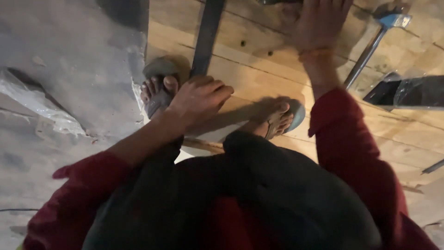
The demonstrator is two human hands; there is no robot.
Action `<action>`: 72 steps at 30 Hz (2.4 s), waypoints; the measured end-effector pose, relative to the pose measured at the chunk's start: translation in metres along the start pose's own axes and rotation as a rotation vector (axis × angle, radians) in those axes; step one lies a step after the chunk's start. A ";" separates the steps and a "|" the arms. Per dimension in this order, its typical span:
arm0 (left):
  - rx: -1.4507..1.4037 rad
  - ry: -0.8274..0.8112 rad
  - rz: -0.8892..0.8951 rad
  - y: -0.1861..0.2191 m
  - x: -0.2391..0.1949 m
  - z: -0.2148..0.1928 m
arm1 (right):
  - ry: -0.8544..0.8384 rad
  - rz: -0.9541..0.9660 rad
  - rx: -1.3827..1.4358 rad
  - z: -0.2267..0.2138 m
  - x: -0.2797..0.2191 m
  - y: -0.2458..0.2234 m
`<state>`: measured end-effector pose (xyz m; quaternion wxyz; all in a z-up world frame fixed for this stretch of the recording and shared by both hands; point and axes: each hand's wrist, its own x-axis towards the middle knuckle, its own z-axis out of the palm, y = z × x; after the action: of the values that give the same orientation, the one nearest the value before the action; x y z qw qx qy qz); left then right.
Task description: The person sits on the floor with a wooden plank between their feet and works on a flat metal strip laid across it. They position a punch-like tool on the strip, strike or press it to form holes, reposition the strip and tool repeatedly, and at one point use a blue-handled tool on the workpiece.
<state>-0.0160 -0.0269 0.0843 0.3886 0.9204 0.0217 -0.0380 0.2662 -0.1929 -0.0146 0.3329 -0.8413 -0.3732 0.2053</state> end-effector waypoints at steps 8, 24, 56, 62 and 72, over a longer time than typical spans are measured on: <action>-0.008 -0.033 0.102 -0.013 -0.006 0.019 | 0.184 0.053 -0.596 0.031 -0.048 -0.005; -0.303 0.049 -0.033 -0.041 -0.022 0.014 | 0.084 0.252 -0.470 0.069 -0.074 -0.013; -1.603 -0.333 -0.881 -0.011 0.103 0.150 | -1.135 -0.850 -0.856 0.004 0.038 -0.052; -1.800 -0.402 -0.866 -0.013 0.102 0.126 | -1.655 -0.610 -0.509 0.072 0.048 -0.030; -1.768 -0.496 -0.874 -0.024 0.115 0.112 | -2.094 1.030 0.784 0.128 0.019 0.038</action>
<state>0.0906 -0.0895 -0.0205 0.8755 0.1809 0.2955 -0.3369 0.2213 -0.1449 -0.1319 -0.0167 -0.1630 0.0021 0.9865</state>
